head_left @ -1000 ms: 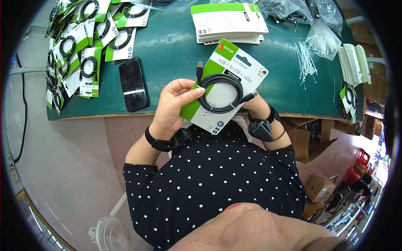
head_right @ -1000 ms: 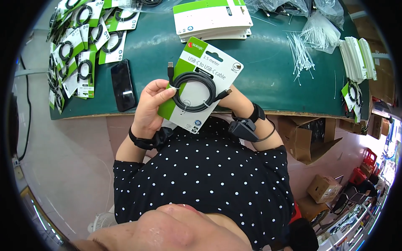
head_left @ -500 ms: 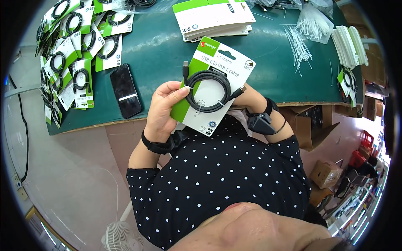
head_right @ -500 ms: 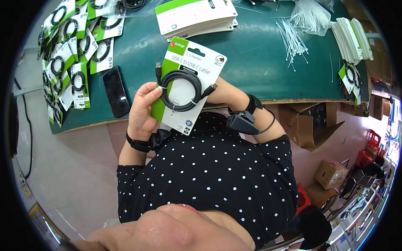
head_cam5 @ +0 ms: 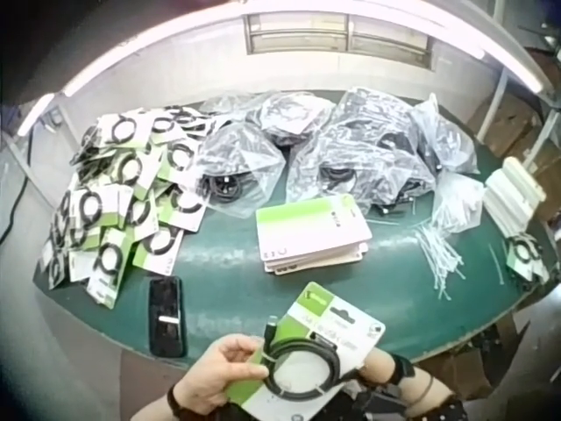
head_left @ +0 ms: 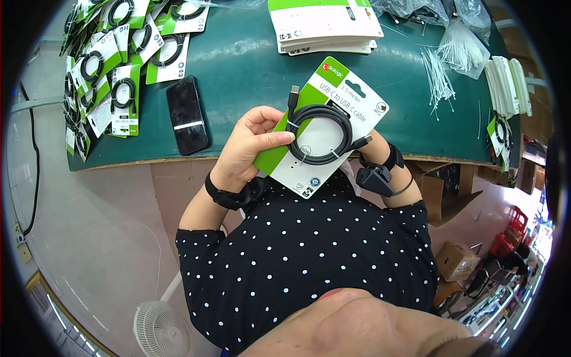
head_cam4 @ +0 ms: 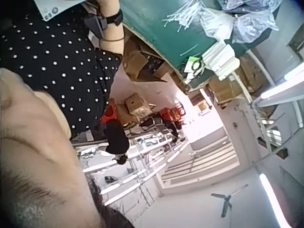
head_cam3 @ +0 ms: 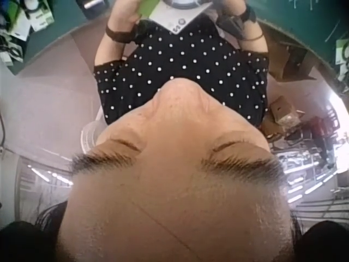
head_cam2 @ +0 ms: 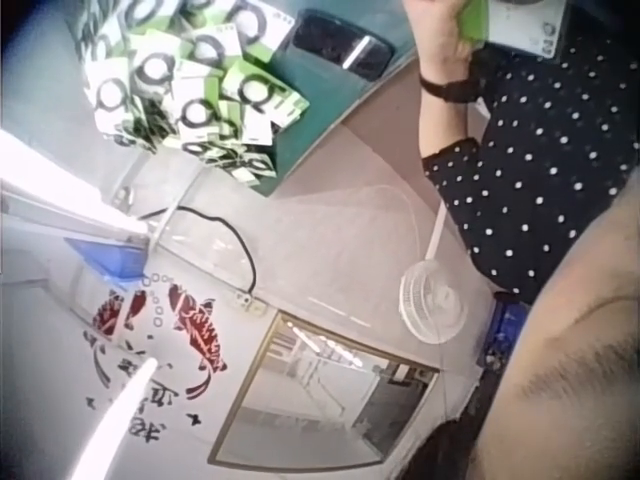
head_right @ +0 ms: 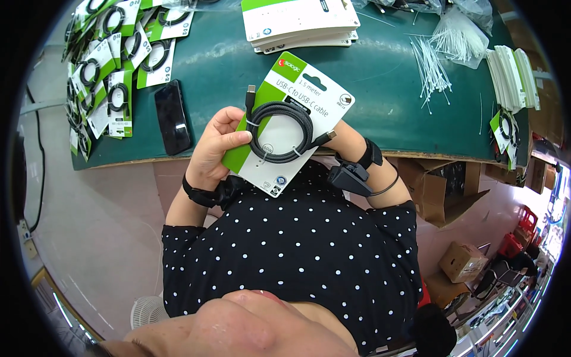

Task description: The person secures a coiled cable to a cardboard backing by threading a plastic tie through the card and around the cable. They pull the tie tight by hand and then repeat the process with a second plastic tie.

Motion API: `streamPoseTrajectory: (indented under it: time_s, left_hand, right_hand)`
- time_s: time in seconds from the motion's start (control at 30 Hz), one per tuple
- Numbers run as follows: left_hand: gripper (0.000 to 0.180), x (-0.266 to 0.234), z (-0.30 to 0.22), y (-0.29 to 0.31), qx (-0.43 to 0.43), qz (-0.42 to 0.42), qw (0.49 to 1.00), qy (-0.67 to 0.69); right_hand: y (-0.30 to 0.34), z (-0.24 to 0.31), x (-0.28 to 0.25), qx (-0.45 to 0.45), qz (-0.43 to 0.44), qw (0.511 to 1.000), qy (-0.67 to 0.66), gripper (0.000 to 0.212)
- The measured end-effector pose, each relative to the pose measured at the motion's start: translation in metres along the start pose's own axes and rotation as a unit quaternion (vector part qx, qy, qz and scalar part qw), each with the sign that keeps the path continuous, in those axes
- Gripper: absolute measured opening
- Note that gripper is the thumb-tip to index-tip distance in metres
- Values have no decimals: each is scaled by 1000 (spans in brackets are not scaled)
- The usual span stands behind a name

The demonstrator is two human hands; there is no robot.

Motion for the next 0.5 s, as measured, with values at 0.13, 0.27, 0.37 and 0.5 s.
streamPoseTrajectory:
  time_s: [0.13,0.27,0.37,0.5]
  left_hand:
    - [30,-2,2,0,0,-12,1000,-3]
    - [30,-1,8,-2,-21,34,999,1]
    - [28,4,6,1,1,41,999,-11]
    - [27,-5,2,4,4,2,1000,12]
  right_hand:
    - [12,-26,12,162,-68,887,-428,34]
    - [15,-5,19,153,-98,856,-484,32]
    - [27,-20,15,222,-184,859,-423,33]
    - [5,-17,18,131,-106,880,-443,40]
Point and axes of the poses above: each hand's wrist, its own y-axis away from the middle knuckle, its own x-axis out of the palm, z = x × y, the point moved 9 cm from there along -y, towards the middle knuckle, and after that the axes turned 11 degrees about -x, right-handed, at the moved point
